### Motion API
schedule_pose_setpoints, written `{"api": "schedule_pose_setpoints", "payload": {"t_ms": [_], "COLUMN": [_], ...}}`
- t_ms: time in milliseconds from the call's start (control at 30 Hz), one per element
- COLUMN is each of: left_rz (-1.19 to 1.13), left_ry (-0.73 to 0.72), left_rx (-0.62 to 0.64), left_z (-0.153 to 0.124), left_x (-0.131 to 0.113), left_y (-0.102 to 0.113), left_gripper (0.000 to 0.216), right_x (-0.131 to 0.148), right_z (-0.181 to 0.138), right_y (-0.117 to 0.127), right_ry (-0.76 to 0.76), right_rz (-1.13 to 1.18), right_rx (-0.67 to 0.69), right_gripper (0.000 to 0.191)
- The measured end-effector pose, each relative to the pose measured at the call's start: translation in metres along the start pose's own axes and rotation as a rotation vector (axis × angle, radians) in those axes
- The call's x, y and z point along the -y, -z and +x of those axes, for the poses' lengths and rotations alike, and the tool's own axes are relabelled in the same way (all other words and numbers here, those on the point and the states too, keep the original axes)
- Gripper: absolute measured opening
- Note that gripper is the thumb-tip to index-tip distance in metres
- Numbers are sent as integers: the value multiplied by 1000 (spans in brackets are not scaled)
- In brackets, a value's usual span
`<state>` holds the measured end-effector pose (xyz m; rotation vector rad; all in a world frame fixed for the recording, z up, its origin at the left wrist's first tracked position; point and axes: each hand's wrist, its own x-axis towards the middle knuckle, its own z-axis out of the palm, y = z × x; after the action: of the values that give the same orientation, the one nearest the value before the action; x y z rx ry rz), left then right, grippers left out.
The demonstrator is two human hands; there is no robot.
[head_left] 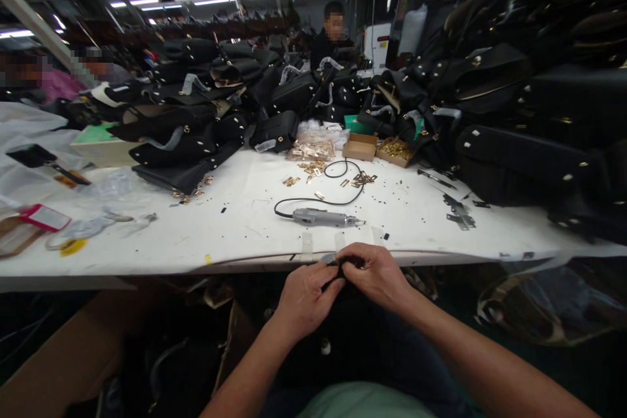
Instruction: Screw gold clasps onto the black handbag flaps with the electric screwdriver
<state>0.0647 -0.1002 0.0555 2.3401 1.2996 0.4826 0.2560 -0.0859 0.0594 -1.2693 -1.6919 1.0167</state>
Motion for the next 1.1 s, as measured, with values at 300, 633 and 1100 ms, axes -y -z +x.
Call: {"api": "schedule_pose_setpoints", "payload": {"t_ms": [300, 633, 1100], "left_rz": [-31, -106, -74], "left_ry": [-12, 89, 160], "left_rx": [-25, -1, -113], "left_z": [-2, -1, 34], "left_x": [2, 13, 51], "left_y": [2, 7, 6], "left_gripper": [26, 39, 36], "right_x": [-4, -27, -25], "right_z": [1, -9, 100], "right_y": [9, 88, 62], "right_ry": [-112, -298, 33], "right_rz": [392, 31, -364], "right_rx": [152, -16, 23], "right_gripper": [15, 29, 26]}}
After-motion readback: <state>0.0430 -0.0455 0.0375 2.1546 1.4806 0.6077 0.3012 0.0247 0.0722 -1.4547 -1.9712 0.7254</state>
